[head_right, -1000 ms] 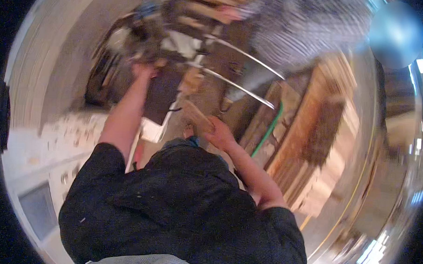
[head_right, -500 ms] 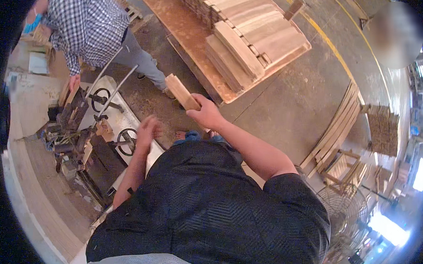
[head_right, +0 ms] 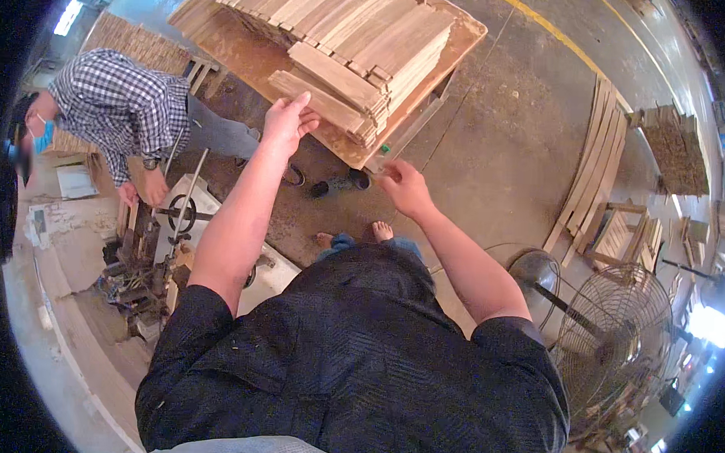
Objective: Processing wooden slats using an industrial woodworking machine with a collaborator.
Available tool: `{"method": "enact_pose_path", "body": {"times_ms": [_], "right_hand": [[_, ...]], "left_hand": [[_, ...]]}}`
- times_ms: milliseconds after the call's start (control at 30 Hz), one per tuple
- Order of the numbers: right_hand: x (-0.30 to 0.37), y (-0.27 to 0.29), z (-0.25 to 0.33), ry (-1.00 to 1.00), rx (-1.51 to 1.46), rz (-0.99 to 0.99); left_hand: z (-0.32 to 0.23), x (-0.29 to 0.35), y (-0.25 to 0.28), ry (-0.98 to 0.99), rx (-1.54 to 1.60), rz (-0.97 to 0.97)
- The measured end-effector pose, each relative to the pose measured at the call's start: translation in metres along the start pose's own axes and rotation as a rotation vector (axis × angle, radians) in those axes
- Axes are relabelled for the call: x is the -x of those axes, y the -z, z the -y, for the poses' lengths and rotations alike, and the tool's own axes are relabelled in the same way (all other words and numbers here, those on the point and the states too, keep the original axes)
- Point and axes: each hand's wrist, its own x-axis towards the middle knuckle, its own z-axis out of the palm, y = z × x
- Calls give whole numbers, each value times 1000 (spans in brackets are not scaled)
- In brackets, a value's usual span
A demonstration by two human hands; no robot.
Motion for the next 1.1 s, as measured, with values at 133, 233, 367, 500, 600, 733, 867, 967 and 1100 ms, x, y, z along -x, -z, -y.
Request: {"method": "enact_pose_path", "body": {"times_ms": [133,233,367,500,600,733,867,967,1100], "right_hand": [[38,17,-106,-160,413,132],[72,29,-223,280,1143,669],[126,39,-314,-306,1198,1025],[117,59,-298,-249,1117,952],[73,66,-264,71,1331,947],[26,63,-253,-216,869,563],[-19,29,-189,-595,492,417],[-56,25,-227,-191,824,518],[-80,-29,-157,-124,1157,816]], "left_hand": [[7,3,-22,38,-216,-96],[8,1,-23,-40,-353,-111],[26,-6,-11,-18,-206,44],[69,32,33,26,-261,200],[150,79,91,57,-644,152],[312,142,244,12,-1288,474],[289,238,309,422,-1421,277],[277,271,330,366,-1176,-266],[238,295,326,-22,-911,-813]]}}
